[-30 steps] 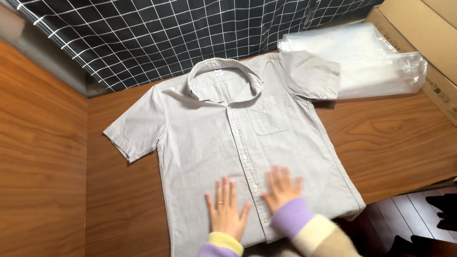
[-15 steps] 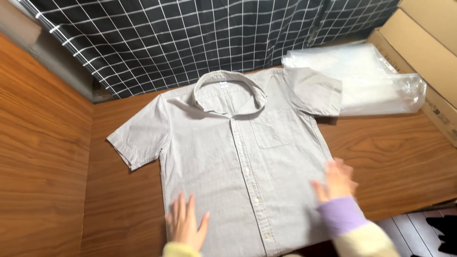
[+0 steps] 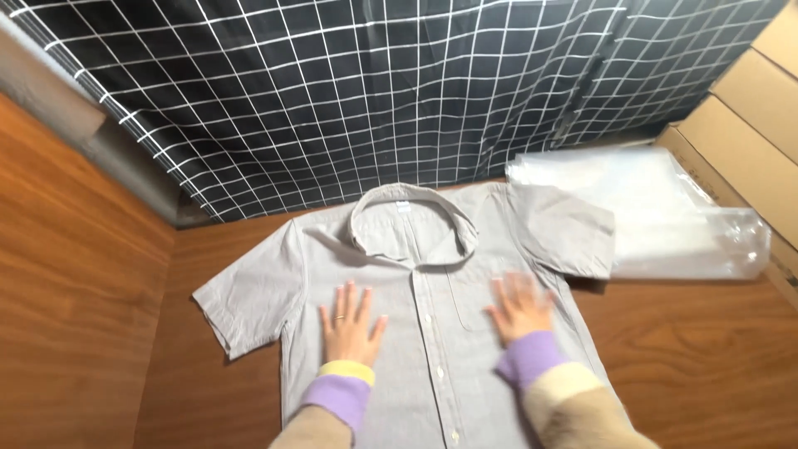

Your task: Ironing a grey short-sleeved shirt on a wooden table after taking it off a clothing rack.

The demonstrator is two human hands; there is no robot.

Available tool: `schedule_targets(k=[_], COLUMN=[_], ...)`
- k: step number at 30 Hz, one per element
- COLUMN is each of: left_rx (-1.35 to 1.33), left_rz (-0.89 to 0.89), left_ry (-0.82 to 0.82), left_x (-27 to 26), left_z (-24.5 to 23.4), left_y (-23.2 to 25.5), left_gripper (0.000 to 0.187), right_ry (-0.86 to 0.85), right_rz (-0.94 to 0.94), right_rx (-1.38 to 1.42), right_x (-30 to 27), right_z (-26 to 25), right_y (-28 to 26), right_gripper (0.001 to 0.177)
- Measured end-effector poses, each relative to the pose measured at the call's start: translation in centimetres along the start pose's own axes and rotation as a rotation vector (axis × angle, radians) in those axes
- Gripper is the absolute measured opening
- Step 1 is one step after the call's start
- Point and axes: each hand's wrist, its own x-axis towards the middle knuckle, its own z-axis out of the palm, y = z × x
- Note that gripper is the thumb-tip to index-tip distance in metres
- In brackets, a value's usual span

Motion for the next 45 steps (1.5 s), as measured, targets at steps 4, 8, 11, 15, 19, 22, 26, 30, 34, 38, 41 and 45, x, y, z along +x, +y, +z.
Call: schedule_targets(k=[4,8,11,15,19,22,26,30,34,38,41,45], left_rx=[0.102,-0.111,-0.225,-0.325,-0.359,-0.362,-0.993,-0.861,-0.839,-0.857,-0.481,-0.070], left_rz=[-0.087,-0.169,-0.226,-0.530,-0.581,-0.590,-0.687,-0.673,-0.585,-0.261,-0.028,0.030], left_ry=[0.162,0.184,0.344,-0.158,-0.338,-0.378,-0.211,-0.233,-0.233,-0.100,0.064,0.172], left_x=[2.0,5.3,10.0,17.0,20.6,23.9,29.0,28.8,27.7,25.4,23.5,19.2], left_z=[2.1,3.1,2.9,-3.2,-8.7,-6.9,-2.3,-3.4,-4.8,-2.4,0.9,4.1], left_y=[-6.0,-8.5,-8.3,-4.5,-0.2,0.4,1.5,5.2,5.2,4.0,0.9,-7.4], left_gripper=[0.071,0.057,0.043,0.064,0.081,0.065,0.076,0.103,0.104,0.090,0.081,0.081], right_ry=[-0.267,-0.358,-0.273,-0.409,-0.653,-0.825,-0.606,-0.448,-0.427,-0.334,-0.218,-0.041], right_rz=[0.094,0.180,0.332,0.476,0.414,0.405,0.743,0.981,0.940,0.216,-0.154,-0.341], right_rx=[-0.031,-0.017,0.349,0.624,0.573,0.499,1.060,1.617,1.748,1.283,0.824,0.577], right_x=[1.4,4.2,9.5,19.4,26.4,28.8,32.0,31.8,27.8,23.6,21.9,20.9], right_z=[-4.3,-6.6,-4.8,-5.5,-12.7,-8.8,0.4,2.4,-1.5,-3.6,-2.7,-0.1], right_y=[6.1,4.2,3.0,-1.2,-6.8,-7.1,-7.3,-10.6,-15.5,-17.1,-17.6,-17.5], right_gripper=[0.065,0.052,0.041,0.069,0.069,0.053,0.047,0.037,0.038,0.041,0.052,0.057])
